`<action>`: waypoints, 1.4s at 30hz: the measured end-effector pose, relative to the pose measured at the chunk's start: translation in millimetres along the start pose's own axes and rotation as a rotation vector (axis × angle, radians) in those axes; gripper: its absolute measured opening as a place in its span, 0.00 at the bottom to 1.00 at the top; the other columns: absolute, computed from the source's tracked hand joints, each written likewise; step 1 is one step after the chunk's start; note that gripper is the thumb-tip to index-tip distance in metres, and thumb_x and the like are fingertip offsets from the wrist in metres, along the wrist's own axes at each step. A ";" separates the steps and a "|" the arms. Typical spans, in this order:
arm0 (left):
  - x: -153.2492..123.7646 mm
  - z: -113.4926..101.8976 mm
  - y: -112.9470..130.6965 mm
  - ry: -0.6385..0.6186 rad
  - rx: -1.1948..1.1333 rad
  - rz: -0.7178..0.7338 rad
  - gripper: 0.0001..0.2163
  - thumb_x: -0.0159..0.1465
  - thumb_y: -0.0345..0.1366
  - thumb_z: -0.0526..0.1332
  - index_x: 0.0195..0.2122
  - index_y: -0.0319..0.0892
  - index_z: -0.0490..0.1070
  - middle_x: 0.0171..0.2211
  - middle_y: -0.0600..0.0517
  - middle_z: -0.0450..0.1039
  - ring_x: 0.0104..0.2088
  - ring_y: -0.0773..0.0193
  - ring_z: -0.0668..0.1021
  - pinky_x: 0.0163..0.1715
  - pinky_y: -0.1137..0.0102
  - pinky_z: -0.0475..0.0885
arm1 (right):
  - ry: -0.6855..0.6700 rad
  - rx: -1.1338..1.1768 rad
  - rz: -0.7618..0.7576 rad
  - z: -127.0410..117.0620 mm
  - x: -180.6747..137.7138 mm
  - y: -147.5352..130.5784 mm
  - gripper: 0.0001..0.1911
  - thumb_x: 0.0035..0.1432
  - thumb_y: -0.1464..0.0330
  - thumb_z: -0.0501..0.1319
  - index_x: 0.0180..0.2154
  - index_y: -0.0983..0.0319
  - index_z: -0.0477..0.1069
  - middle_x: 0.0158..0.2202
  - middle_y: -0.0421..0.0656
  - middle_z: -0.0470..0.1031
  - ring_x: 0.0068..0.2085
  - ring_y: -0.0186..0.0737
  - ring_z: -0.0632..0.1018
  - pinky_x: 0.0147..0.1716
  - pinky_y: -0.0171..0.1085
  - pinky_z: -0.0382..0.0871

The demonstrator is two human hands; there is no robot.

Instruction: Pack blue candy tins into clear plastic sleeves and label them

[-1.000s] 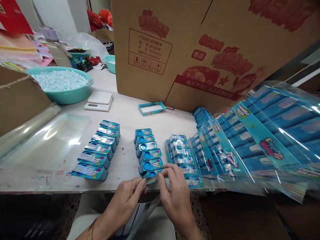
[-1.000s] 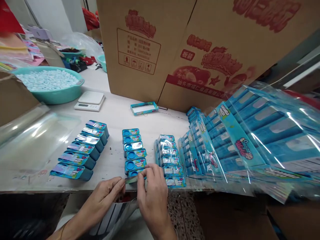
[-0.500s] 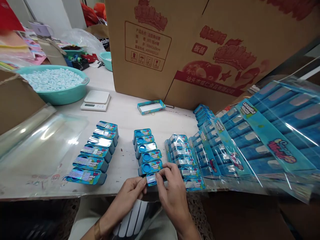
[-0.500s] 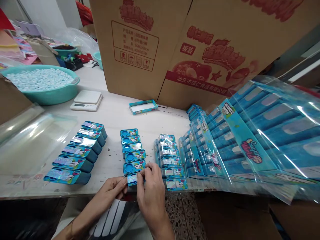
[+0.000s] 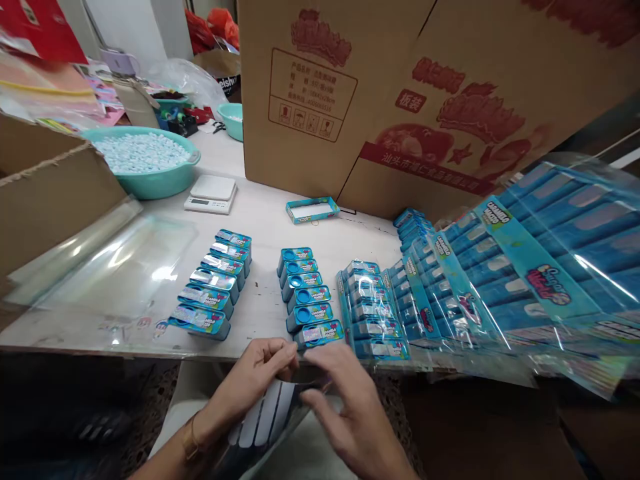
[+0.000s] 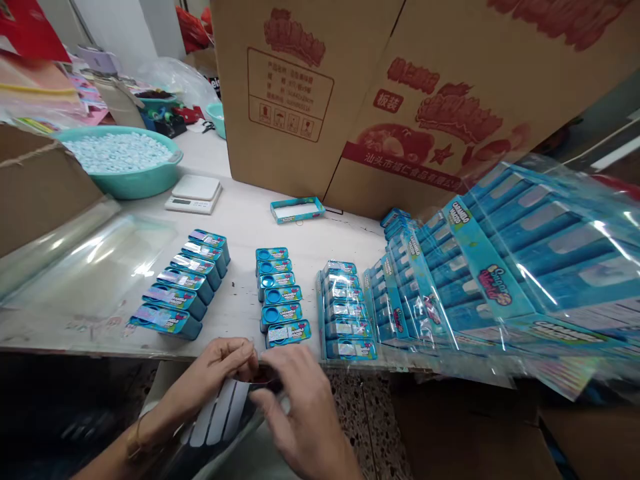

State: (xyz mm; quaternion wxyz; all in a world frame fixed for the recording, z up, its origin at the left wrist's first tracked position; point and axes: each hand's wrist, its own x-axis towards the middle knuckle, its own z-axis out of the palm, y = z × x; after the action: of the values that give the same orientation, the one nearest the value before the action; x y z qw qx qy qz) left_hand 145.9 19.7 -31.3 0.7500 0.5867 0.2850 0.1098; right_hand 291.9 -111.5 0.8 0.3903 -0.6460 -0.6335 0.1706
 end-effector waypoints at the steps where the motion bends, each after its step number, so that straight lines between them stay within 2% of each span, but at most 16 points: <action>1: -2.7 -2.3 5.0 -0.016 0.003 -0.002 0.20 0.64 0.51 0.60 0.27 0.37 0.69 0.23 0.55 0.64 0.27 0.68 0.64 0.30 0.72 0.59 | -0.074 -0.034 -0.049 2.5 -2.3 -1.9 0.14 0.65 0.72 0.60 0.52 0.58 0.67 0.43 0.43 0.74 0.44 0.40 0.73 0.43 0.41 0.69; 2: -4.8 -4.8 8.4 -0.040 0.000 -0.018 0.17 0.62 0.47 0.62 0.28 0.36 0.69 0.24 0.55 0.64 0.28 0.69 0.64 0.30 0.73 0.58 | -0.087 -0.069 -0.092 6.2 -3.9 -2.1 0.12 0.65 0.73 0.59 0.50 0.59 0.67 0.40 0.43 0.74 0.41 0.40 0.73 0.41 0.41 0.68; 5: -9.1 -12.8 11.1 -0.089 -0.035 -0.082 0.10 0.55 0.37 0.63 0.34 0.35 0.72 0.23 0.58 0.62 0.25 0.71 0.60 0.27 0.74 0.54 | 0.014 -0.128 -0.190 18.7 -6.3 4.3 0.13 0.65 0.76 0.58 0.50 0.60 0.68 0.36 0.43 0.75 0.37 0.39 0.73 0.35 0.39 0.67; 9: -14.7 -20.2 9.7 -0.092 -0.044 -0.086 0.15 0.54 0.34 0.61 0.42 0.34 0.70 0.20 0.61 0.59 0.22 0.72 0.56 0.23 0.75 0.51 | 0.049 -0.243 -0.327 24.5 -6.5 10.6 0.24 0.61 0.80 0.60 0.58 0.62 0.67 0.43 0.49 0.77 0.40 0.41 0.75 0.36 0.39 0.71; 12: -18.8 -19.1 15.0 -0.053 0.027 -0.057 0.16 0.58 0.35 0.60 0.47 0.34 0.70 0.21 0.60 0.60 0.23 0.71 0.58 0.24 0.75 0.53 | 0.090 -0.280 -0.395 23.4 -4.8 8.1 0.24 0.59 0.80 0.61 0.56 0.64 0.69 0.47 0.53 0.77 0.44 0.45 0.76 0.39 0.43 0.73; 14: -20.7 -15.4 21.5 -0.016 0.102 -0.033 0.17 0.59 0.35 0.59 0.48 0.33 0.71 0.22 0.59 0.61 0.25 0.70 0.60 0.27 0.74 0.57 | 0.113 -0.241 -0.365 23.6 -3.3 5.0 0.21 0.59 0.81 0.60 0.54 0.65 0.70 0.46 0.53 0.76 0.45 0.45 0.76 0.40 0.43 0.74; 19: -21.6 -7.6 29.0 0.050 0.236 -0.001 0.18 0.62 0.36 0.58 0.51 0.34 0.71 0.23 0.57 0.66 0.27 0.68 0.67 0.32 0.72 0.63 | 0.158 -0.139 -0.268 28.4 0.1 0.7 0.13 0.60 0.81 0.58 0.44 0.63 0.71 0.39 0.48 0.75 0.40 0.40 0.75 0.36 0.39 0.73; 24: -18.1 -9.4 21.2 0.057 0.290 0.037 0.19 0.64 0.37 0.57 0.54 0.35 0.70 0.25 0.56 0.69 0.29 0.66 0.69 0.35 0.71 0.65 | 0.181 -0.134 -0.225 30.3 4.5 3.0 0.13 0.61 0.80 0.59 0.47 0.63 0.70 0.40 0.48 0.76 0.40 0.41 0.76 0.37 0.40 0.74; 29: -15.4 -9.4 20.9 0.064 0.209 0.031 0.21 0.63 0.38 0.57 0.55 0.33 0.67 0.24 0.58 0.64 0.28 0.67 0.67 0.34 0.71 0.64 | 0.185 -0.266 -0.338 29.4 5.6 9.0 0.18 0.59 0.82 0.59 0.50 0.65 0.71 0.42 0.51 0.77 0.41 0.44 0.77 0.37 0.41 0.75; 32: -13.6 -9.2 20.6 0.067 0.198 0.035 0.20 0.64 0.37 0.57 0.55 0.34 0.67 0.24 0.58 0.63 0.28 0.67 0.67 0.33 0.71 0.63 | 0.183 -0.290 -0.362 30.7 5.6 11.0 0.17 0.58 0.81 0.59 0.49 0.65 0.71 0.42 0.52 0.77 0.42 0.46 0.76 0.38 0.43 0.75; 36: -7.7 -16.2 15.0 0.098 0.300 0.050 0.18 0.65 0.37 0.55 0.54 0.36 0.69 0.25 0.57 0.66 0.29 0.65 0.70 0.34 0.70 0.65 | 0.192 -0.277 -0.329 26.0 9.2 5.5 0.12 0.59 0.82 0.57 0.43 0.64 0.68 0.41 0.50 0.76 0.43 0.44 0.76 0.41 0.42 0.73; 38: -3.7 -22.9 11.8 0.152 0.403 0.068 0.16 0.65 0.36 0.55 0.51 0.38 0.72 0.30 0.53 0.71 0.33 0.64 0.72 0.36 0.70 0.66 | 0.182 -0.223 -0.250 17.5 12.8 0.3 0.08 0.62 0.80 0.55 0.40 0.63 0.66 0.39 0.48 0.74 0.41 0.41 0.74 0.40 0.40 0.71; 40: -0.3 -29.0 10.2 0.192 0.482 0.091 0.16 0.63 0.34 0.57 0.51 0.40 0.72 0.38 0.51 0.73 0.36 0.64 0.73 0.38 0.70 0.66 | 0.138 -0.109 -0.068 6.3 18.1 -3.9 0.07 0.67 0.76 0.53 0.36 0.61 0.64 0.35 0.44 0.71 0.37 0.36 0.72 0.35 0.35 0.68; 42: 1.1 -32.2 10.8 0.181 0.510 0.110 0.18 0.61 0.32 0.58 0.53 0.42 0.71 0.42 0.51 0.71 0.35 0.65 0.71 0.39 0.70 0.66 | 0.076 0.033 0.162 -4.4 25.3 -5.5 0.09 0.70 0.70 0.51 0.34 0.60 0.63 0.31 0.41 0.67 0.33 0.33 0.70 0.29 0.32 0.63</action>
State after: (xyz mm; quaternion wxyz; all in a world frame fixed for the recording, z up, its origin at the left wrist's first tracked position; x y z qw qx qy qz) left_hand 130.7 49.7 -26.3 0.5423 0.7590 0.3372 0.1271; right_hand 294.8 -89.3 14.5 0.4095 -0.6946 -0.5611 0.1873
